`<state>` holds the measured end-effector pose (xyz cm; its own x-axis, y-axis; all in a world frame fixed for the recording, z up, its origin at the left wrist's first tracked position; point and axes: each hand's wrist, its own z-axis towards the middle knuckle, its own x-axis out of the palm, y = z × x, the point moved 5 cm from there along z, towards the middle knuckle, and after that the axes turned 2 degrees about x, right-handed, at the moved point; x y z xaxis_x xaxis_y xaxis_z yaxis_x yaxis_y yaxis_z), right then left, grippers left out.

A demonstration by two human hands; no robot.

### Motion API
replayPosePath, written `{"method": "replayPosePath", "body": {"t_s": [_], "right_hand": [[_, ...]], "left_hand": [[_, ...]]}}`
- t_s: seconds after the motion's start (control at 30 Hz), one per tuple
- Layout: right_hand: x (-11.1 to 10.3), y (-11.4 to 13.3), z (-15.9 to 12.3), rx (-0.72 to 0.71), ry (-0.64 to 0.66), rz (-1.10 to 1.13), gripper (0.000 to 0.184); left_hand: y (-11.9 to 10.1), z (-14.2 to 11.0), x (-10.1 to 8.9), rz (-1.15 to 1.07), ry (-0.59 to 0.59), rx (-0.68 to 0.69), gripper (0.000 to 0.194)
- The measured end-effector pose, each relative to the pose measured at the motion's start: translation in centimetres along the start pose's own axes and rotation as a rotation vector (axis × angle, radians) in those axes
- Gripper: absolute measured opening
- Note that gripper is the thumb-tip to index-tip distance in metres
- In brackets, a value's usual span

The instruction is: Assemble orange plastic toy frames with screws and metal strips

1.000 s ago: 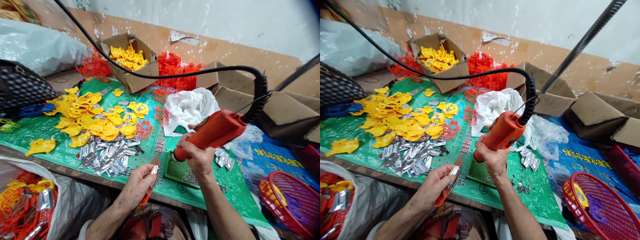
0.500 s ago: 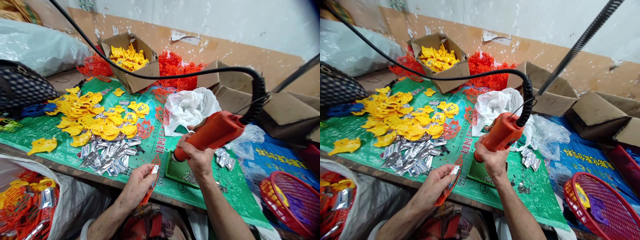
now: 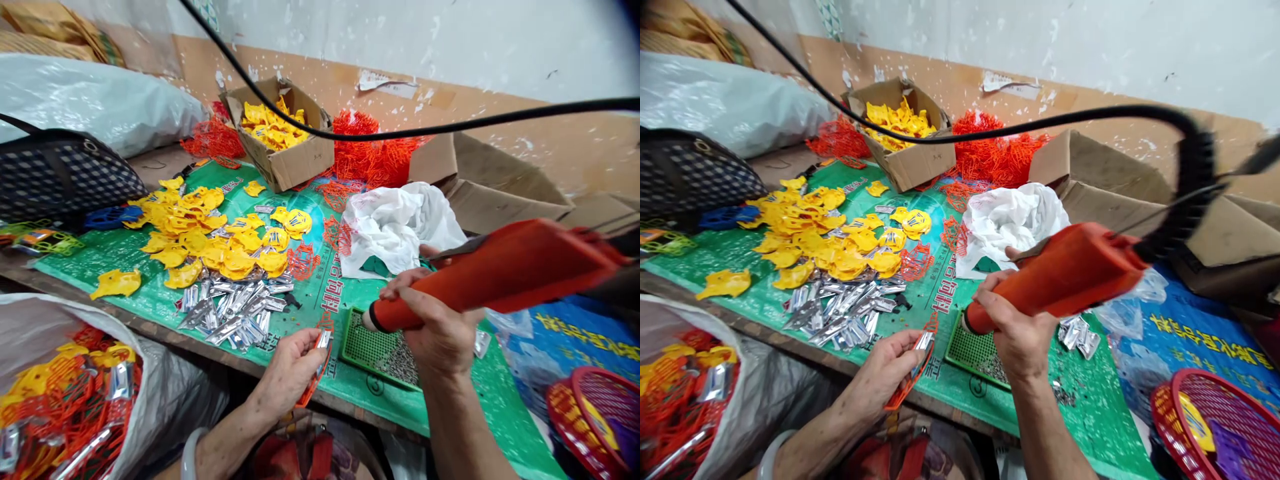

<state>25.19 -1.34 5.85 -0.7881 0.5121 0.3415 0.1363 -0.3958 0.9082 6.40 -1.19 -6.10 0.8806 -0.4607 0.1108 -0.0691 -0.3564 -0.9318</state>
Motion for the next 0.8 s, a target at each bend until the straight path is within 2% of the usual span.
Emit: {"method": "replayPosePath", "body": {"t_s": [0.13, 0.23, 0.5, 0.8], "right_hand": [[1.2, 1.8, -0.9, 0.004, 0.086, 0.102, 0.044], [2.1, 2.2, -1.6, 0.035, 0.131, 0.154, 0.049], [3.3, 1.2, -2.2, 0.079, 0.161, 0.169, 0.039], [3.2, 0.2, -2.3, 0.111, 0.163, 0.151, 0.046]], "left_hand": [[0.3, 0.2, 0.0, -0.027, -0.020, -0.002, 0.024], [0.2, 0.2, 0.1, -0.054, -0.015, 0.004, 0.025], [-0.6, -0.3, 0.5, -0.132, 0.003, -0.016, 0.026], [-0.5, -0.1, 0.5, -0.134, 0.028, 0.002, 0.029]]}}
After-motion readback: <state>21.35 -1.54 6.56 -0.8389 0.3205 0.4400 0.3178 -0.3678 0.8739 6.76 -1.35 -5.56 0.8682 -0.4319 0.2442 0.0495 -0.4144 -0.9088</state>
